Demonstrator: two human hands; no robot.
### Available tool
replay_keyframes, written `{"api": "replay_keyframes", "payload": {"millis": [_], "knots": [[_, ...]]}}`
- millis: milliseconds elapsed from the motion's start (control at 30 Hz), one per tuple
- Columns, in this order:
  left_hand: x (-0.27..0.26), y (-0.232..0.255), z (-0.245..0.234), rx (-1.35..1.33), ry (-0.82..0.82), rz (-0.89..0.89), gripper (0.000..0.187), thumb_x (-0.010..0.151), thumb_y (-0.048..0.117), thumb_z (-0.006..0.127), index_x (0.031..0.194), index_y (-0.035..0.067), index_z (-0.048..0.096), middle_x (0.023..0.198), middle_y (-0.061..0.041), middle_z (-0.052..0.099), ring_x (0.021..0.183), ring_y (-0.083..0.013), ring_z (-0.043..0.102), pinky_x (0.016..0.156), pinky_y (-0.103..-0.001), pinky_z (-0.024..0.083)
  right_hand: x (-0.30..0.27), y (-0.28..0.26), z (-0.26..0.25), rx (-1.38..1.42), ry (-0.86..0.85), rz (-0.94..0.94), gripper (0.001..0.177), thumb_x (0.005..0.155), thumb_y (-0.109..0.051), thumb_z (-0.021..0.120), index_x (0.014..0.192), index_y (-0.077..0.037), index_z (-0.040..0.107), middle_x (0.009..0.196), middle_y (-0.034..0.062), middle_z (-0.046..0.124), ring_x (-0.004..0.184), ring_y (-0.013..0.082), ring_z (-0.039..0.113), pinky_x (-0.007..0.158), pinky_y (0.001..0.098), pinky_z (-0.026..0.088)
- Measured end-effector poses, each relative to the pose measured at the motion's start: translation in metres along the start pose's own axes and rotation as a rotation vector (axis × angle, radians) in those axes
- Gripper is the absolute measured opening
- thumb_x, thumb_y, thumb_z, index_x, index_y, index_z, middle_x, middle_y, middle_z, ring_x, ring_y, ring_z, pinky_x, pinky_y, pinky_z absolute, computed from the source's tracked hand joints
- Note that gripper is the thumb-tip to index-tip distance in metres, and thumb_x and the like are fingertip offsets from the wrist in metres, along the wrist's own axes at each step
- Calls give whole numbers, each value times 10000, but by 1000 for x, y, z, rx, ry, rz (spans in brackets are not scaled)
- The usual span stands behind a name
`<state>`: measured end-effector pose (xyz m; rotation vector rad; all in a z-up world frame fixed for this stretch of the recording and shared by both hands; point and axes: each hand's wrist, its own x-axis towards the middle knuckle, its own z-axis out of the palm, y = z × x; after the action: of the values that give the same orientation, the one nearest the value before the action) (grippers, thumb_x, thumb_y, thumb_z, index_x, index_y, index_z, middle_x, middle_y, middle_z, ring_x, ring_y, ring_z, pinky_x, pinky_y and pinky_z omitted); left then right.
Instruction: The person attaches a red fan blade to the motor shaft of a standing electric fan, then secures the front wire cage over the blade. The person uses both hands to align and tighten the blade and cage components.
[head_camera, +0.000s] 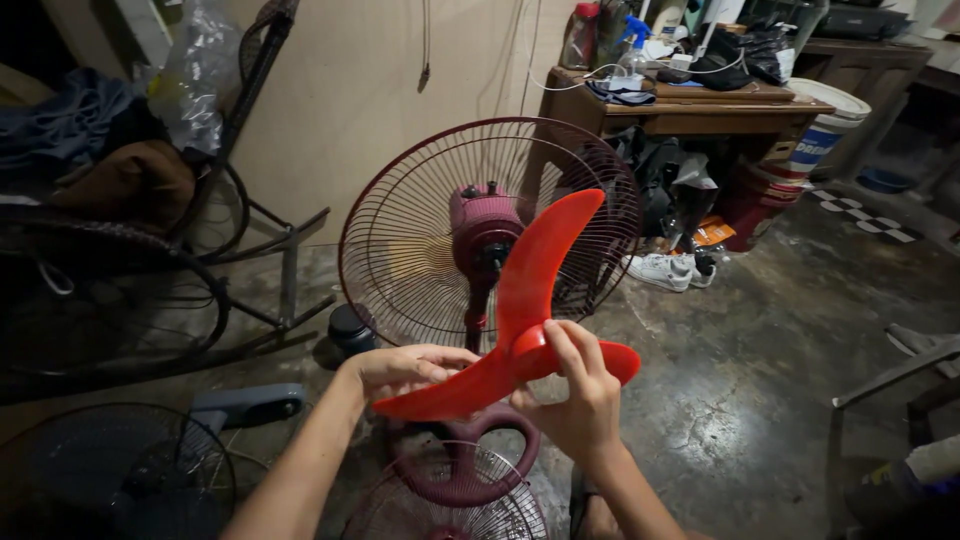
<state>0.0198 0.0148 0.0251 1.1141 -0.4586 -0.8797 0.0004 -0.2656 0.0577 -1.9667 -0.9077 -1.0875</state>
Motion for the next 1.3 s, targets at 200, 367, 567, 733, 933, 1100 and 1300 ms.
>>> {"api": "replay_keyframes", "payload": {"millis": [200,367,567,733,933,1100,1300], "knots": [[-10,-16,-19,213,167,-28,694,954,332,741,1478,-53,498,1186,-202,679,844,-221,701,681,-304,581,5,14,17,-8,16,11,861,580,-125,915,1356,-72,546,1303,142,622,985,314,711,801,387,610],[-29,5,-2,-14,205,123,648,941,209,719,1505,-17,496,1198,-227,676,901,-217,710,746,-301,589,18,24,32,-24,77,-58,871,587,-112,892,1375,-56,525,1329,164,608,1095,348,685,858,404,606],[-40,10,25,19,409,579,621,898,208,671,1456,-4,501,1271,-177,686,1058,-250,741,942,-366,616,47,24,42,11,135,-55,799,678,-121,913,1379,-43,536,1324,170,630,1137,330,696,921,391,609],[-15,6,19,104,742,588,499,971,303,631,1364,-4,623,1078,-161,752,874,-231,736,769,-359,621,49,21,40,233,106,72,744,728,-77,877,1377,1,522,1267,179,643,1046,236,737,843,326,646],[-6,-11,4,73,777,534,412,956,271,699,1175,-77,679,972,-185,753,822,-243,753,747,-366,632,28,27,49,325,40,294,711,755,-74,868,1378,-6,532,1068,107,717,918,150,744,763,281,638],[-3,-3,17,72,596,566,525,879,199,792,1286,-67,593,1075,-161,735,932,-232,745,815,-354,608,34,29,46,359,19,423,689,761,-81,857,1368,-30,536,1051,90,712,896,135,737,719,269,625],[-7,14,46,141,328,652,824,841,210,806,1526,10,393,1414,-100,587,1288,-203,610,1073,-400,534,49,32,33,328,60,265,634,773,-32,831,1344,-10,556,1281,139,541,1037,163,692,782,264,651]]}}
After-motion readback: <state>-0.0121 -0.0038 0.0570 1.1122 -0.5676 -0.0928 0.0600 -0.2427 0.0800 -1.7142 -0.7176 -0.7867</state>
